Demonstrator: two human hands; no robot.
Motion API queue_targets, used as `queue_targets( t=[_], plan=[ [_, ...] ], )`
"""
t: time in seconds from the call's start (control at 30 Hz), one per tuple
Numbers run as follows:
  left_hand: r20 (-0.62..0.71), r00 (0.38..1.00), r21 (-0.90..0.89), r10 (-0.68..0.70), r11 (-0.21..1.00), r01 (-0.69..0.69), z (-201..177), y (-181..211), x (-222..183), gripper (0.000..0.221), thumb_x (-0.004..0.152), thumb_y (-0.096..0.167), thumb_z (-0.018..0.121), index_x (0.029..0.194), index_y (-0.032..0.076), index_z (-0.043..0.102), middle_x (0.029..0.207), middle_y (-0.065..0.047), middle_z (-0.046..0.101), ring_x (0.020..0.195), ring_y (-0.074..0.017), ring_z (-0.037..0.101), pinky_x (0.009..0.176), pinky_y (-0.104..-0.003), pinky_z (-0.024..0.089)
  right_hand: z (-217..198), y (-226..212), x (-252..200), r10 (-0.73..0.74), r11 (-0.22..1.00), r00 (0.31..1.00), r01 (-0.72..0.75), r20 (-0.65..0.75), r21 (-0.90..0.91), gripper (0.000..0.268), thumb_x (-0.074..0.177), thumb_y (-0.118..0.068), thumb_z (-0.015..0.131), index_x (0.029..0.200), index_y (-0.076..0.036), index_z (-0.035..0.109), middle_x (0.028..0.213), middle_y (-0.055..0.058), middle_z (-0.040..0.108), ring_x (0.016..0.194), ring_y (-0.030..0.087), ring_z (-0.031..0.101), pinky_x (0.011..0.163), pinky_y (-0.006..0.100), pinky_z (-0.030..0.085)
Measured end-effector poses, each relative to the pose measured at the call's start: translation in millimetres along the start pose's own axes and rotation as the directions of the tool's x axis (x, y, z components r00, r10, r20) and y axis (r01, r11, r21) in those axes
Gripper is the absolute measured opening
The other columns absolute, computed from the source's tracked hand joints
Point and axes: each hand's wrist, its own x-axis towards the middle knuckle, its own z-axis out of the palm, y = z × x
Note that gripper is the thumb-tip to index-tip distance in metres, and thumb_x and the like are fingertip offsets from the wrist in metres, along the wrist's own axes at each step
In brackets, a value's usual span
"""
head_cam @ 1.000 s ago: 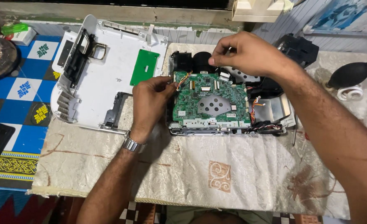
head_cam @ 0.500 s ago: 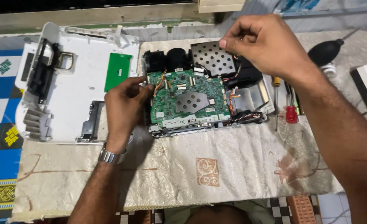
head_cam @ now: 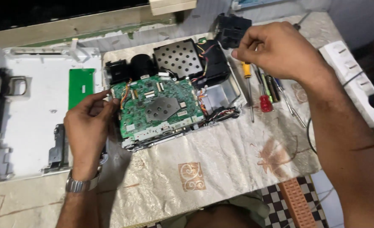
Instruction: Disassembling an electronic device by removing screws and lifting the internal circuit board.
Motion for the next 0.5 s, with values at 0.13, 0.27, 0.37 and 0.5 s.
queue_targets(
  t=[0.13, 0.27, 0.37, 0.5],
  plan=[
    [0.014, 1.0, -0.003, -0.016, 1.0, 0.016, 0.6, 0.5, 0.2, 0.027, 0.096, 0.016, 0.081, 0.121, 0.008, 0.077, 0.083, 0.002, 0.068, 0.074, -0.0019, 0.055, 0.069, -0.017, 0.05, -6.3, 4.9, -13.3, 0.264, 0.948, 0.957, -0.233, 0.122, -0.219, 0.023, 0.099, -0.035, 0.071, 0.105, -0.014, 0.076, 0.096, 0.007, 0.076, 0.089, 0.026, 0.066, 0.076, 0.047, 0.046],
    [0.014, 1.0, 0.011, -0.008, 1.0, 0.008, -0.9, 3.5, -2.6, 0.026, 0.097, 0.016, 0.08, 0.12, 0.006, 0.076, 0.085, 0.0, 0.07, 0.077, -0.0022, 0.057, 0.071, -0.018, 0.051, 1.3, 37.3, -19.7, 0.342, 0.913, 0.92, -0.278, 0.189, -0.299, 0.015, 0.097, -0.025, 0.066, 0.106, -0.022, 0.078, 0.104, 0.001, 0.079, 0.091, 0.024, 0.069, 0.077, 0.043, 0.049],
    [0.015, 1.0, 0.028, 0.0, 1.0, 0.0, -1.3, 2.3, -2.6, 0.025, 0.098, 0.016, 0.079, 0.12, 0.007, 0.076, 0.085, -0.001, 0.07, 0.077, -0.0028, 0.058, 0.072, -0.019, 0.051, 4.1, 67.2, -21.6, 0.383, 0.891, 0.914, -0.328, 0.133, -0.312, 0.017, 0.095, -0.03, 0.069, 0.107, -0.023, 0.078, 0.105, 0.004, 0.078, 0.098, 0.029, 0.068, 0.08, 0.046, 0.049],
    [0.011, 0.999, -0.062, -0.054, 0.997, 0.054, 0.2, 6.1, -3.8, 0.022, 0.1, 0.012, 0.074, 0.121, 0.006, 0.075, 0.085, -0.002, 0.07, 0.074, -0.005, 0.062, 0.07, -0.019, 0.053, 9.0, 85.0, -22.4, 0.384, 0.892, 0.917, -0.34, 0.104, -0.298, 0.019, 0.095, -0.029, 0.071, 0.111, -0.022, 0.08, 0.113, 0.001, 0.078, 0.101, 0.026, 0.069, 0.08, 0.046, 0.051]
  ],
)
